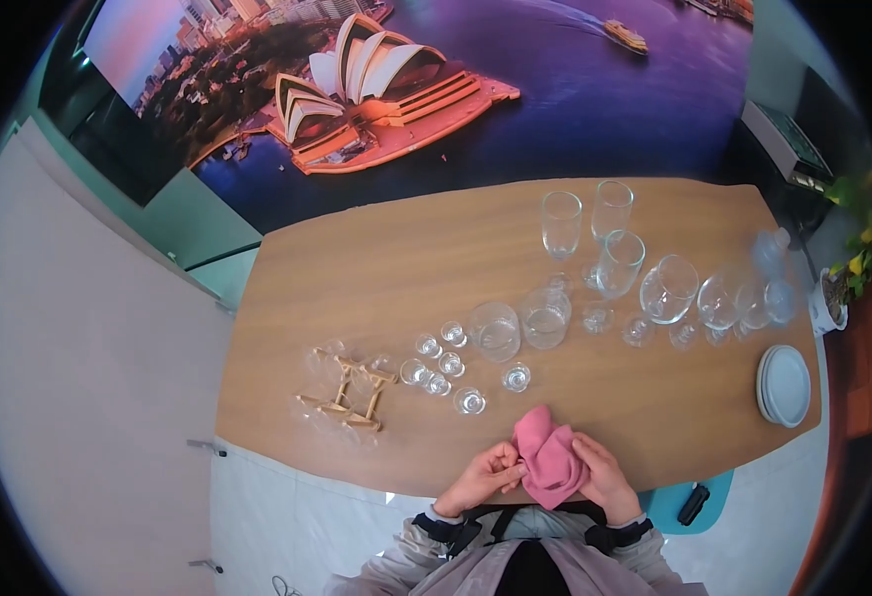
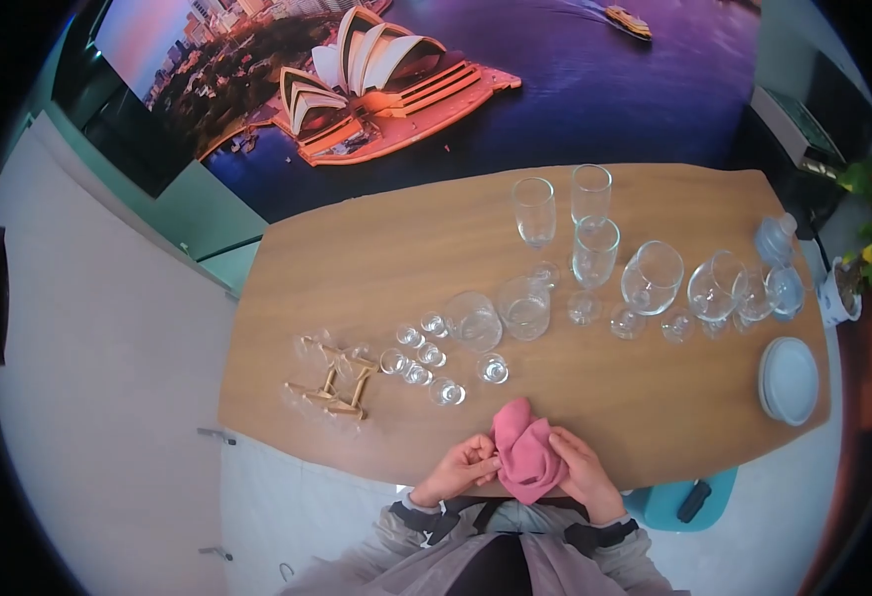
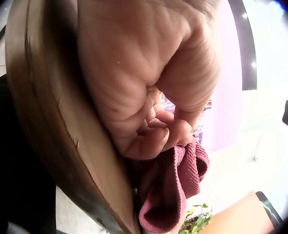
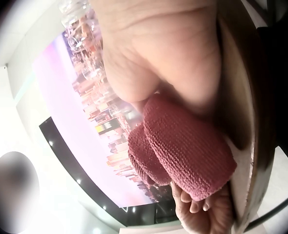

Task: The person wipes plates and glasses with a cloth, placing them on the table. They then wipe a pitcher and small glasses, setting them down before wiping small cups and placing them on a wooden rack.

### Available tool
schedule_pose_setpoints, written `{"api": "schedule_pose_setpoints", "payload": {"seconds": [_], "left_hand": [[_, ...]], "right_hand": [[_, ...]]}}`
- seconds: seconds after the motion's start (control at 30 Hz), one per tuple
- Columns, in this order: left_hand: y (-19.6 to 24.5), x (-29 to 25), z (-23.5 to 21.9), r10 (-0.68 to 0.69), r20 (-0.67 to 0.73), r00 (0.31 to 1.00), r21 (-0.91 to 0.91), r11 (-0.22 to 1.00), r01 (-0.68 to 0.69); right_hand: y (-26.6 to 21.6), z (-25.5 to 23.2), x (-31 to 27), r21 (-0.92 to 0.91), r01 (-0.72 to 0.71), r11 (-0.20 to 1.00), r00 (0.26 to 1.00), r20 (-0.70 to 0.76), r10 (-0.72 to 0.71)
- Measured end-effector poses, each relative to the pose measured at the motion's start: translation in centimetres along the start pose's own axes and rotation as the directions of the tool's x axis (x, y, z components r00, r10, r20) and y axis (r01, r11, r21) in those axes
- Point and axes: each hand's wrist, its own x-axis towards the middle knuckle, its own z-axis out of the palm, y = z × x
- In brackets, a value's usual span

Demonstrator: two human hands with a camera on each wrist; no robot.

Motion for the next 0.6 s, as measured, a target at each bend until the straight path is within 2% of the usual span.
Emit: {"api": "schedule_pose_setpoints", "payload": {"seconds": [0.17,0.33,0.6], "left_hand": [[-0.17,0.13,0.52,0.067,0.004,0.998,-0.083,0.994,-0.067],[0.14,-0.07,0.5,0.076,0.031,0.997,-0.028,0.997,-0.075],[-0.54,0.02,0.09,0.088,0.025,0.996,-0.032,0.996,-0.087]], "right_hand": [[-0.08,-0.11,0.07,-0.015,0.001,1.0,1.0,0.004,-0.001],[-0.08,0.24,0.03,0.001,0.009,1.0,0.999,-0.038,-0.009],[-0.13,0.15,-0.04,-0.015,0.017,1.0,1.0,0.005,-0.017]]}}
